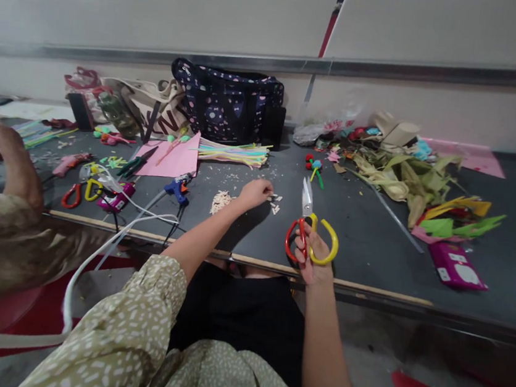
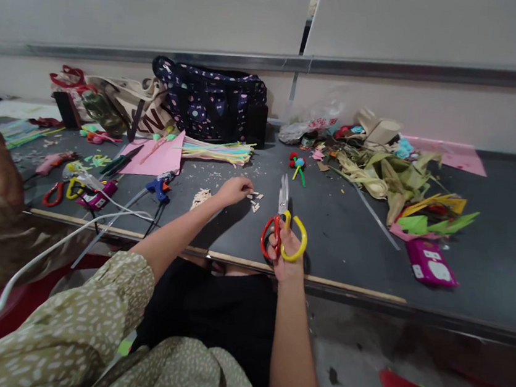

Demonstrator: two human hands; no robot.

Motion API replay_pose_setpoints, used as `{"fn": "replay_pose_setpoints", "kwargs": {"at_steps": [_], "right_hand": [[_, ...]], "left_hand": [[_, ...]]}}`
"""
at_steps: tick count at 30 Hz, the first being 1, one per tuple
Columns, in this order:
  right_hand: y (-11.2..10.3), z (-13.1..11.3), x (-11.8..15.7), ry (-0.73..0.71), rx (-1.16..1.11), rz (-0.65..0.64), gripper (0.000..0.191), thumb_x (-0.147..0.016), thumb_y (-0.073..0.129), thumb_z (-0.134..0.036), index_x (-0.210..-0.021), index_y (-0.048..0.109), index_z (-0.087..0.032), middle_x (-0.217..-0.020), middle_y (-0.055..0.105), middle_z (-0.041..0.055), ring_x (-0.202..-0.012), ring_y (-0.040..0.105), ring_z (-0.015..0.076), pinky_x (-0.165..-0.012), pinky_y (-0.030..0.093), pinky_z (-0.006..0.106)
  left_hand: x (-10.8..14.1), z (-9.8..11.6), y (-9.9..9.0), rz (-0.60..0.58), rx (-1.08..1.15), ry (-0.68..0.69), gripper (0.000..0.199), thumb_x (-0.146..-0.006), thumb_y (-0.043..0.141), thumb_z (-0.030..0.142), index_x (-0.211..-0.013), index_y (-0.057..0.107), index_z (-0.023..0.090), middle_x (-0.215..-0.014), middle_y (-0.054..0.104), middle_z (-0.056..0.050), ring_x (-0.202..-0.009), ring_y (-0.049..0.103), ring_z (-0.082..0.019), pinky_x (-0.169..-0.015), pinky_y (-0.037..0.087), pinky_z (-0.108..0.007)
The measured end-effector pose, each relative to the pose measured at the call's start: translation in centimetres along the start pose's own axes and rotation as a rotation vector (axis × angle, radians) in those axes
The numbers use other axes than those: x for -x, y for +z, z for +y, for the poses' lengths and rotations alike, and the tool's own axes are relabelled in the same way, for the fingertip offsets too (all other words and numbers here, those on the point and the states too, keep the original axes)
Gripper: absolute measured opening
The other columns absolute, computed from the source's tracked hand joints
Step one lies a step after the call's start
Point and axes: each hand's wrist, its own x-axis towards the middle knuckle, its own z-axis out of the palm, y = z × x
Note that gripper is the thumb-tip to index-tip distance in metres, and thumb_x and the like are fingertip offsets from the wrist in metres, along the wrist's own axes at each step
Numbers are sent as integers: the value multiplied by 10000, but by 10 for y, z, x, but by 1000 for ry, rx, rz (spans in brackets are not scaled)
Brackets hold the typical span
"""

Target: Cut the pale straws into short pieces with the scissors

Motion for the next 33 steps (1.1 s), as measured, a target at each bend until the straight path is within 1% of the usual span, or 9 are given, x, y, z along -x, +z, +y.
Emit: {"fn": "replay_pose_setpoints", "kwargs": {"at_steps": [5,11,14,18,22,24,26,29,33], "right_hand": [[-8,5,1,28,-36,45,368,-694,707,-368,-1014,617,-212,-813,556,-18,-535,400,24,-331,322,89],[-11,7,1,4,9,7,346,-727,657,-355,-1038,589,-220,-839,535,-10,-538,387,33,-338,324,102],[-10,7,0,-12,51,-46,407,-718,648,-325,-1107,566,-235,-870,535,0,-551,392,46,-341,339,122],[-5,4,-4,-141,199,-110,630,-675,655,-250,-1271,456,-300,-965,563,14,-606,466,82,-374,397,172],[9,-6,-13,-293,337,-127,636,-688,643,-210,-1285,450,-312,-1019,574,34,-818,575,144,-603,536,274],[21,-14,-18,-345,398,-154,611,-703,645,-240,-1278,449,-305,-1027,572,45,-854,595,169,-629,545,301],[36,-22,-25,-364,408,-157,592,-724,642,-268,-1278,437,-298,-979,566,30,-734,588,139,-557,529,275],[57,-31,-41,-374,446,-135,463,-783,606,-288,-1217,445,-294,-803,541,-37,-466,461,66,-386,419,209],[76,-32,-72,-485,664,-136,445,-826,539,-291,-1258,431,-285,-786,558,-28,-467,466,77,-415,415,216]], "left_hand": [[-9,17,11,-25,-132,-1,142,-795,580,228,-890,682,199,-999,653,-71,-947,592,-187,-806,443,-269],[-19,14,15,-90,-159,-26,109,-781,589,194,-824,688,178,-972,636,-91,-912,599,-194,-781,442,-271],[-15,11,14,-46,-119,3,111,-795,565,186,-825,672,184,-948,633,-78,-886,592,-182,-765,434,-265],[-4,5,9,158,107,111,84,-807,555,192,-833,635,189,-875,630,-44,-828,567,-155,-753,414,-257],[7,-3,9,142,483,144,100,-787,588,267,-796,627,176,-702,603,8,-641,519,-114,-636,396,-235],[11,-8,11,92,703,107,171,-763,616,301,-863,636,163,-705,613,9,-619,529,-105,-611,401,-226],[14,-13,12,40,857,72,241,-746,637,329,-909,651,152,-706,622,-1,-606,539,-104,-596,414,-227],[16,-19,11,27,981,54,262,-713,677,350,-879,681,148,-723,638,-17,-613,554,-108,-596,438,-235],[19,-27,0,71,1100,14,267,-673,721,375,-832,703,161,-748,647,-24,-653,567,-114,-585,446,-225]]}}
